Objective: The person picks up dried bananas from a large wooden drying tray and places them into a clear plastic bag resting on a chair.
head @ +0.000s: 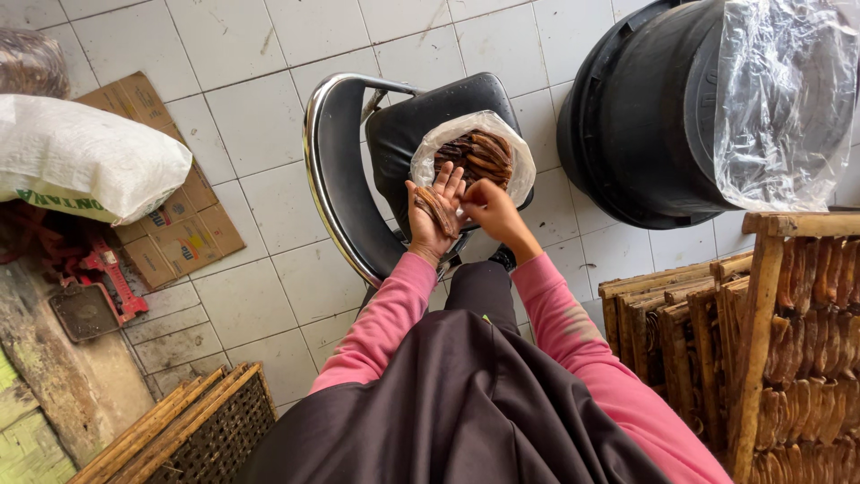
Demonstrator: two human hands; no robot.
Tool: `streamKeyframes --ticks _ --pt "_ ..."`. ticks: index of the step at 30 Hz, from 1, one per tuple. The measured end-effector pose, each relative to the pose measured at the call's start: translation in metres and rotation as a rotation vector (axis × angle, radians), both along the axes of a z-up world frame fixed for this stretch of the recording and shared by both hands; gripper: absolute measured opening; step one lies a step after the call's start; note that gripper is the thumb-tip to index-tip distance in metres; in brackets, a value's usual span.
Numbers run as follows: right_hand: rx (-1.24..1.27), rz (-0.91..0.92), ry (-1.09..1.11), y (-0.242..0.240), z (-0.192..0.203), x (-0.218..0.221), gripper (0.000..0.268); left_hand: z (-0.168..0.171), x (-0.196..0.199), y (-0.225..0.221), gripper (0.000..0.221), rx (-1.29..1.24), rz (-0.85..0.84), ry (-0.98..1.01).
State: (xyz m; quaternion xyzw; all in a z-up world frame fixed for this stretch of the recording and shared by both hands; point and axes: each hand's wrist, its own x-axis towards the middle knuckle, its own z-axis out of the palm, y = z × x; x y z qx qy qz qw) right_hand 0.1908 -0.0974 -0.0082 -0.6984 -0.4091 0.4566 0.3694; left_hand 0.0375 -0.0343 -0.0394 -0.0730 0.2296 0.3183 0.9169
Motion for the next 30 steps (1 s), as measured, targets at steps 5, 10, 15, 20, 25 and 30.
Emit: streamKeyframes --ticks 5,10,15,20,25,30 --pt "-0.03 -0.173 -0.547 0.029 -0.043 0.039 0.016 0.008 -0.01 0.004 0.087 0.0 0.016 0.103" --pt "0.014 0.225 -1.203 0.045 -0.086 0.052 0.012 0.013 -0.014 -0.001 0.085 -0.018 0.033 0.061" --pt "0.0 0.304 -1.235 0.043 -0.089 0.05 0.012 0.012 -0.016 -0.002 0.085 -0.015 0.027 0.062" --pt "0.101 0.138 -0.905 0.043 -0.041 0.038 0.022 0.003 -0.011 -0.004 0.088 -0.024 -0.015 0.169" --pt "-0.129 0.003 0.338 0.028 0.005 -0.004 0.026 -0.027 0.002 -0.008 0.093 -0.037 -0.082 0.311" --pt "-0.21 -0.024 0.431 0.018 0.025 -0.015 0.048 -0.051 0.008 -0.011 0.07 -0.07 -0.134 0.332"
